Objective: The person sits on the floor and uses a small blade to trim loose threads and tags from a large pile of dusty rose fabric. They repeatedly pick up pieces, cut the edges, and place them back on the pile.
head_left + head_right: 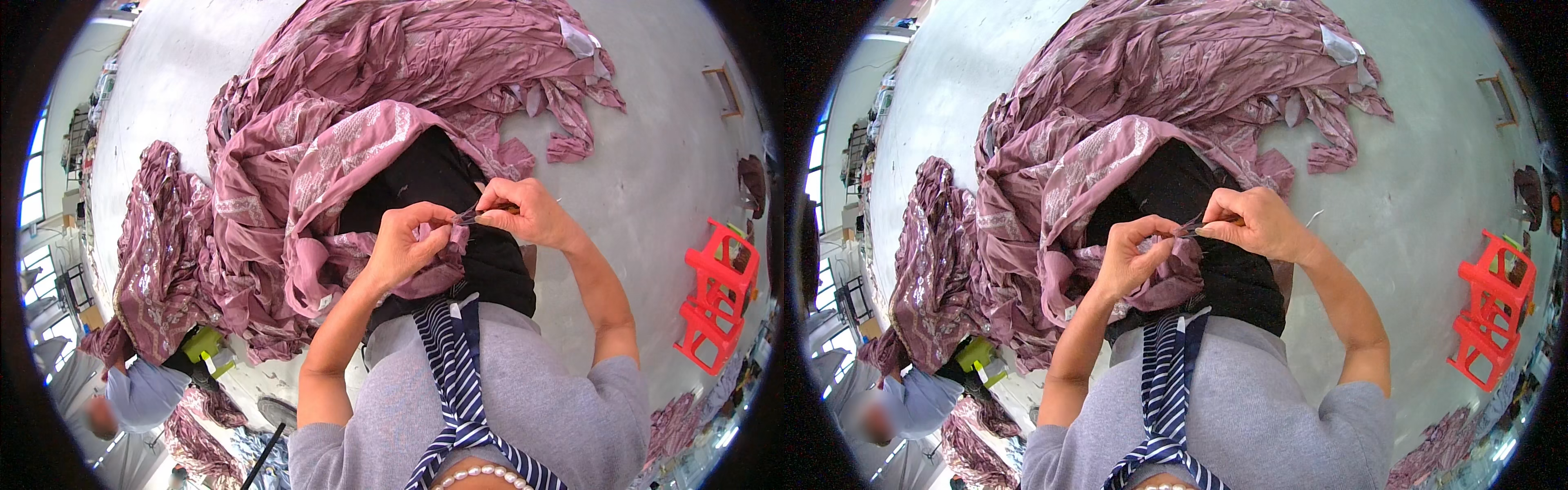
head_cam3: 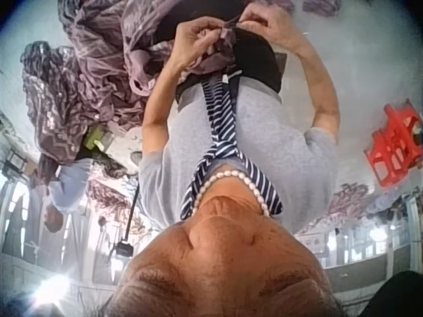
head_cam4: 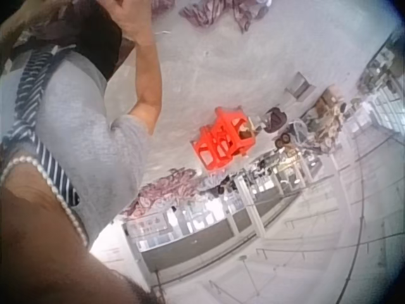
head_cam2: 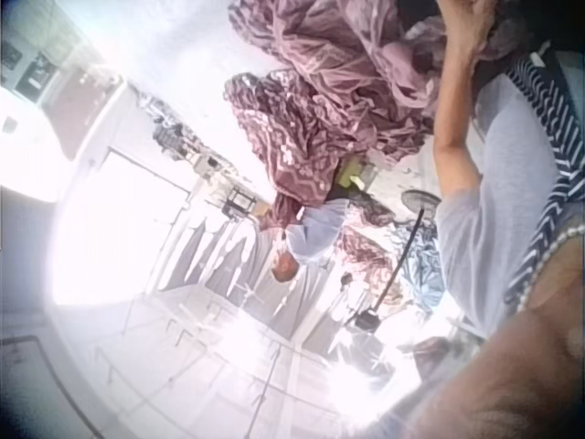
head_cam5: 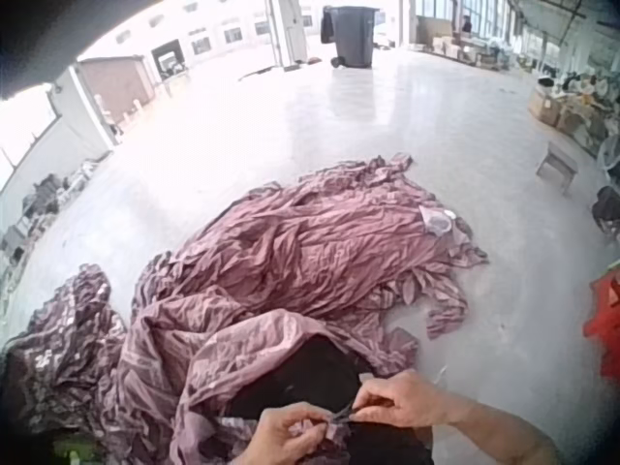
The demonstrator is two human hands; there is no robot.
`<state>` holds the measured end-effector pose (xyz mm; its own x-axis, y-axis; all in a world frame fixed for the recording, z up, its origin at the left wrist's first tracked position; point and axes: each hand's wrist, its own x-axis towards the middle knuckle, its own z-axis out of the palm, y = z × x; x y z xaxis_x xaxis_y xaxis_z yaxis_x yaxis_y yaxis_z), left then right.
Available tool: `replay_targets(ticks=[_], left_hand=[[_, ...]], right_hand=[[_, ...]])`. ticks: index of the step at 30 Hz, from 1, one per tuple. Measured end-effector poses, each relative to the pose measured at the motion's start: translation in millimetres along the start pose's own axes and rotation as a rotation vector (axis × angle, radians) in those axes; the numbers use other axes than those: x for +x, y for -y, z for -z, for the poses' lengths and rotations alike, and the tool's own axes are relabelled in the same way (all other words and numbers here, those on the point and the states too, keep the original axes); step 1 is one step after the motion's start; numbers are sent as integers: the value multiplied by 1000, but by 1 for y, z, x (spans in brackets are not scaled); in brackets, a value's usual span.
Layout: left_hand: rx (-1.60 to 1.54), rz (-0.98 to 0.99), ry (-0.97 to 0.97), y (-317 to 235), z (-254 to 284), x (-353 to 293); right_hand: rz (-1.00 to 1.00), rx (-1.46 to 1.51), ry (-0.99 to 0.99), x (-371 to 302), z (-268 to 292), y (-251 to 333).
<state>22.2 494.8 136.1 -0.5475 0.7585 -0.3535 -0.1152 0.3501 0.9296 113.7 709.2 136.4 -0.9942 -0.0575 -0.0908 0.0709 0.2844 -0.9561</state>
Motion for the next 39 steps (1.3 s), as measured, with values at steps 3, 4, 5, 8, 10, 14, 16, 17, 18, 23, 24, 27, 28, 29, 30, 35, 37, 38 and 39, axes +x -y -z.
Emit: replay_targets(ticks=[3,4,5,8,10,14,16,17,18,23,24,27,28,29,30,35,37,38,39], left_hand=[[20,-35,14,-1,2,0],[20,-34,17,-1,3,0],[20,-33,21,-2,3,0],[46,-71,31,-1,3,2],[49,-88,39,0,2,3],[43,-94,62,0,2,4],[55,-96,72,-1,2,4],[63,-93,72,-2,2,4],[71,-89,71,-2,2,4],[155,-220,63,0,3,4],[170,-267,50,1,2,4],[81,-20,41,-7,5,1],[100,-43,40,-7,6,2],[119,-66,39,-8,7,2],[138,-89,38,-8,7,2],[129,-121,40,-8,6,1],[134,-138,37,-8,7,0],[129,-123,39,-8,7,0],[126,-108,42,-8,8,0]], right_hand=[[-92,29,34,-1,5,-4],[-104,51,42,-2,6,-4],[-115,72,51,-3,7,-4],[-108,70,66,-4,7,-3],[-90,52,68,-4,5,-1],[-42,-14,79,0,4,6],[-11,-57,81,1,5,6],[6,-73,76,1,5,3],[24,-89,72,1,4,1],[7,-107,63,0,4,1],[-6,-94,61,0,4,1],[-82,52,14,-4,-3,0],[-86,97,6,-5,-6,-2],[-91,141,-2,-6,-9,-5],[-95,187,-9,-6,-11,-6],[-127,172,5,-4,-9,-2],[-129,153,-28,-5,-8,-3],[-131,153,-57,-6,-7,-7],[-132,155,-88,-6,-7,-10]])
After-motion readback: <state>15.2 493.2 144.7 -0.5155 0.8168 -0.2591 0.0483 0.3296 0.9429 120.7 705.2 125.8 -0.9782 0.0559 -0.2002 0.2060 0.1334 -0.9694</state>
